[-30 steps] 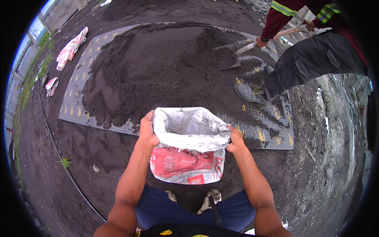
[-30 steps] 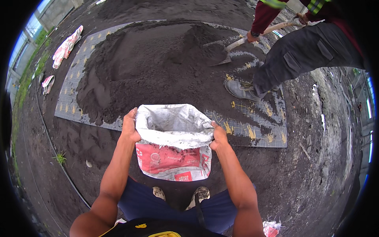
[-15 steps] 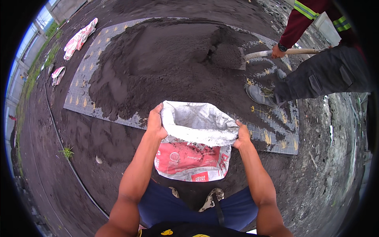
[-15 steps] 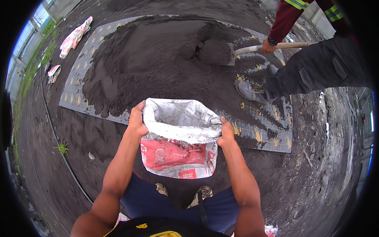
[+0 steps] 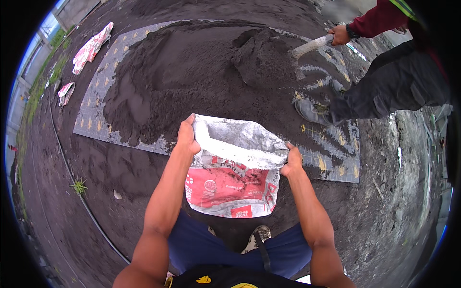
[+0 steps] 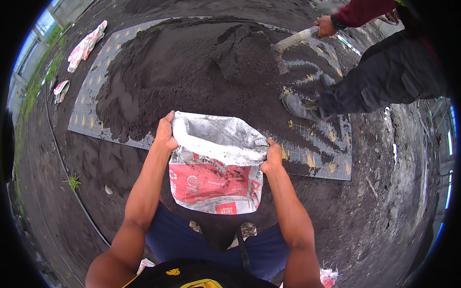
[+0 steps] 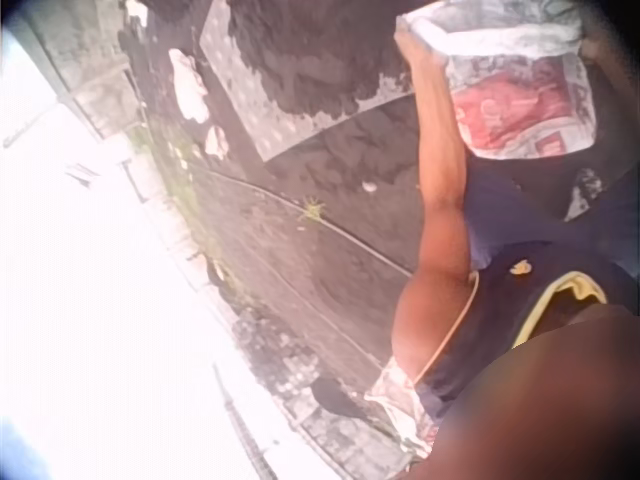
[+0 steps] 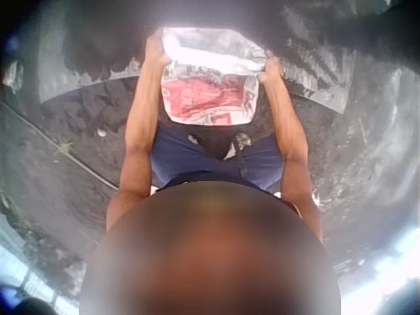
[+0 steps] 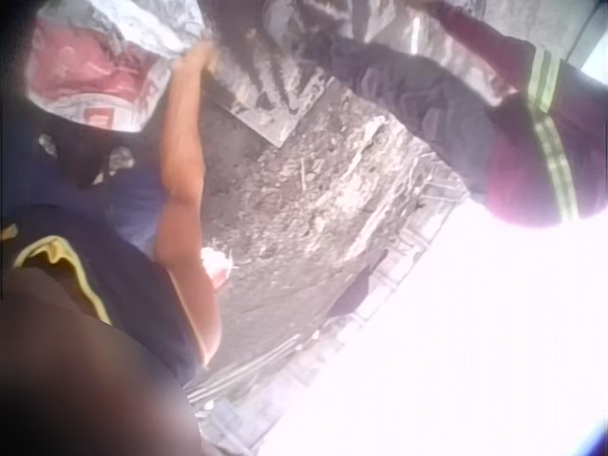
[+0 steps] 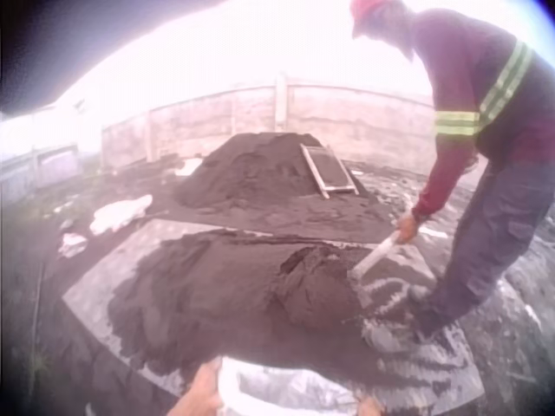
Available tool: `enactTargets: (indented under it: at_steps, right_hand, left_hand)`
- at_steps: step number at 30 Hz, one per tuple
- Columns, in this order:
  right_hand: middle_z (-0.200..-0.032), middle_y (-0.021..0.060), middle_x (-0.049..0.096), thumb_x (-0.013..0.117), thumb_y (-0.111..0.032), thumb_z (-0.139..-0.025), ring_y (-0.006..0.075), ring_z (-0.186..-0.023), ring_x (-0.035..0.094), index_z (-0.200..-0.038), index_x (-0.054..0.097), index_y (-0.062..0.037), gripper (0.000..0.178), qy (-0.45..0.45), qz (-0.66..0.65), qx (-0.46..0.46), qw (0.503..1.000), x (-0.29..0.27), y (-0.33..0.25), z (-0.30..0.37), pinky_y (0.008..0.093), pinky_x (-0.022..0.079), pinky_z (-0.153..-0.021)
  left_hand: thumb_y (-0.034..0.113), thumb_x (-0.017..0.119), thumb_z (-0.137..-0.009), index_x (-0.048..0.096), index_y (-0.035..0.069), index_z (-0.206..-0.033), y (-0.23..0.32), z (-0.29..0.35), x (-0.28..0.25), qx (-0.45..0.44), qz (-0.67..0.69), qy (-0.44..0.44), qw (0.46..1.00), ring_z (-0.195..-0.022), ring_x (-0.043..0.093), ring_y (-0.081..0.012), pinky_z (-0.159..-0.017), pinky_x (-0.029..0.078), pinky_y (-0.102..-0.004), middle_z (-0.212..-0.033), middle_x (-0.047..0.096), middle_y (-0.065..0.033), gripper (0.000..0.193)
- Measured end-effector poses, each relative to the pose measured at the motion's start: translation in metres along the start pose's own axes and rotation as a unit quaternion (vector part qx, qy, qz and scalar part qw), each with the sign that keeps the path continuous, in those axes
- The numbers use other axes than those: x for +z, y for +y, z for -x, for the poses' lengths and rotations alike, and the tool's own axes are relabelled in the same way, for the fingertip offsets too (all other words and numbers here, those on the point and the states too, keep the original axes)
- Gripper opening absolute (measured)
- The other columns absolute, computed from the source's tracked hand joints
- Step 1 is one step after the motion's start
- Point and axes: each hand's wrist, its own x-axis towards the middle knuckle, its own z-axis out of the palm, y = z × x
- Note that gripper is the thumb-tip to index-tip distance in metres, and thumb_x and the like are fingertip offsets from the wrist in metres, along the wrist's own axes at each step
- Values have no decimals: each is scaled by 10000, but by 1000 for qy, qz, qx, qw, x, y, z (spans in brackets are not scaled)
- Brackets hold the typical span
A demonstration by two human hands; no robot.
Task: The person holds open sacks while a coworker shovels dark soil into them. The person repeatedly positions and stabilizes the sacks, then sets filled sacks aside on the ground.
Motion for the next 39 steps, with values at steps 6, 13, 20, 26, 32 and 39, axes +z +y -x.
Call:
enactTargets:
  at_steps: [6, 13, 20, 26, 32, 39]
  right_hand:
    - [-1152, 184, 687, 447, -239, -1056, 343, -1059, 683, -1188, 607, 16, 329, -1, -3, -36, 999, 5, 4, 8, 545, 539, -986]
    - [-1139, 200, 681, 482, -221, -1065, 344, -982, 698, -1209, 585, 32, 309, -5, -5, 5, 1000, 5, 22, -9, 542, 563, -930]
    - [-1177, 205, 670, 485, -226, -1068, 341, -1041, 692, -1237, 569, 40, 327, -21, 11, 13, 1000, 10, 28, -6, 540, 567, -942]
    - [-1161, 193, 679, 455, -220, -1072, 324, -1019, 696, -1232, 580, 30, 322, -7, 55, -3, 998, 12, 29, 5, 502, 570, -923]
    - [-1026, 91, 661, 474, -248, -1080, 174, -918, 610, -1167, 609, 2, 297, -1, 235, -51, 971, 46, 42, 59, 347, 500, -852]
    - [-965, 7, 659, 570, -239, -1053, 83, -885, 588, -1071, 649, -48, 207, -159, 265, -126, 943, 37, 36, 146, 287, 486, -823]
  left_hand:
    - [313, 468, -1072, 640, 1, -1082, 20, 7, -11, 4, 2, 0, 1000, -953, 684, -323, -928, 555, -510, -1013, 696, -167, 357]
    - [269, 484, -1069, 632, 29, -1081, 31, 37, -9, -19, -43, 36, 998, -826, 697, -284, -780, 600, -497, -968, 701, -123, 283]
    - [267, 451, -1075, 635, 29, -1091, 26, 64, -1, -59, -47, 38, 996, -767, 680, -253, -744, 589, -472, -916, 696, -106, 301]
    - [285, 441, -1083, 612, -8, -1186, 19, 86, 0, -67, -38, 38, 996, -860, 714, -298, -796, 609, -482, -1038, 704, -162, 354]
    - [282, 451, -1083, 594, -49, -1229, 10, 107, 9, -32, -40, 76, 996, -1024, 688, -348, -949, 548, -525, -1137, 692, -210, 388]
    - [290, 452, -1087, 589, -46, -1264, 31, 144, -4, -13, 54, 41, 998, -1117, 663, -360, -1032, 502, -525, -1225, 677, -222, 404]
